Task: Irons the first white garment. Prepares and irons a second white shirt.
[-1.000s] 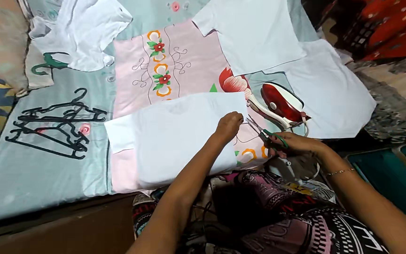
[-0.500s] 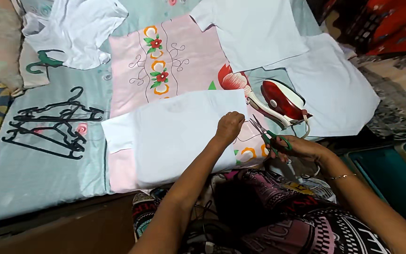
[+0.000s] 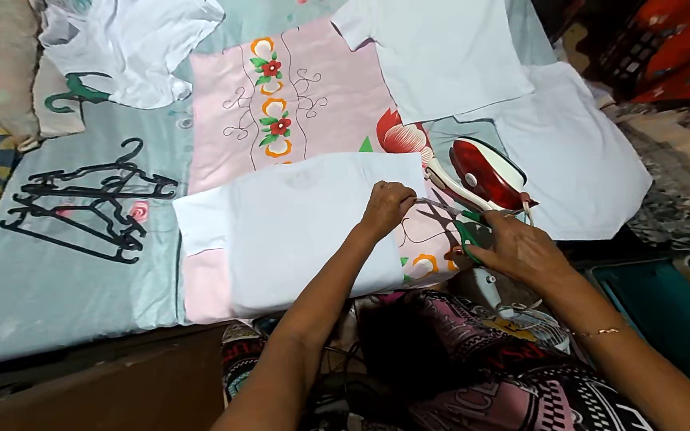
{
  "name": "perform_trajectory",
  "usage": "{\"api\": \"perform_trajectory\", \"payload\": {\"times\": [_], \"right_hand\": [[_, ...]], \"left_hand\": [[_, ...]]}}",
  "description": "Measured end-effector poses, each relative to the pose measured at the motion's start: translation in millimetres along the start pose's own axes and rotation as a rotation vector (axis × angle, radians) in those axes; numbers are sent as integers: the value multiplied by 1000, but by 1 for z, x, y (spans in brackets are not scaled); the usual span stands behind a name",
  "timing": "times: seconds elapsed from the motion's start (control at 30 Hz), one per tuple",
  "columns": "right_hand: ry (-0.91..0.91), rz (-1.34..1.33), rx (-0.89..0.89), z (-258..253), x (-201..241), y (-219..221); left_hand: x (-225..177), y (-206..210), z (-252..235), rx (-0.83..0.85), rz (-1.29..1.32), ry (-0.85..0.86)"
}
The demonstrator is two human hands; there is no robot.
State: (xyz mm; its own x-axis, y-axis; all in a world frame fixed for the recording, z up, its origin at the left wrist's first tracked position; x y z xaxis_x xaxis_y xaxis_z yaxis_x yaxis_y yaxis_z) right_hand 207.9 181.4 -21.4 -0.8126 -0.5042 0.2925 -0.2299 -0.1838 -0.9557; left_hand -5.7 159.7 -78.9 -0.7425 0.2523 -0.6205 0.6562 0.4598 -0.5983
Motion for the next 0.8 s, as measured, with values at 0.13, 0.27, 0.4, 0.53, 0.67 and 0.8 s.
{"api": "perform_trajectory", "payload": {"times": [0.13,0.27,0.4,0.53,0.67,0.8], "right_hand": [[2,127,-8,-1,8,-2],[-16,190,-28,-1,15,1],[-52,209,-78,-4,22,1],[-58,224,-59,-6,26,2],[-70,231,-64,-6,26,1],[-77,221,-87,-7,25,4]], "left_hand": [[3,-8,-2,-43,90,-123],[2,-11,-3,-51,137,-193],[2,-11,-4,-44,137,-245],[3,-10,-3,-67,147,-240],[2,-12,-4,-59,152,-269],[2,-11,-3,-69,146,-252]]}}
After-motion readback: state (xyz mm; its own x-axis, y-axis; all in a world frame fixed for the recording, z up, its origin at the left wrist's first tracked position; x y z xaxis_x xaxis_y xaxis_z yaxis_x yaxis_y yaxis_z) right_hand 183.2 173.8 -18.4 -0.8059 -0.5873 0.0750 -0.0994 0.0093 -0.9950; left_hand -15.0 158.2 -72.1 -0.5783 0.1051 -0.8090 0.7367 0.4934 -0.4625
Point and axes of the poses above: each hand's wrist, its own z-axis away from the middle knuckle, its own y-axis out of the palm, x = y × z, the point moved 6 cm from there along -z, towards the middle knuckle, and after that the axes turned 14 degrees about -x, right-handed, at the moved point
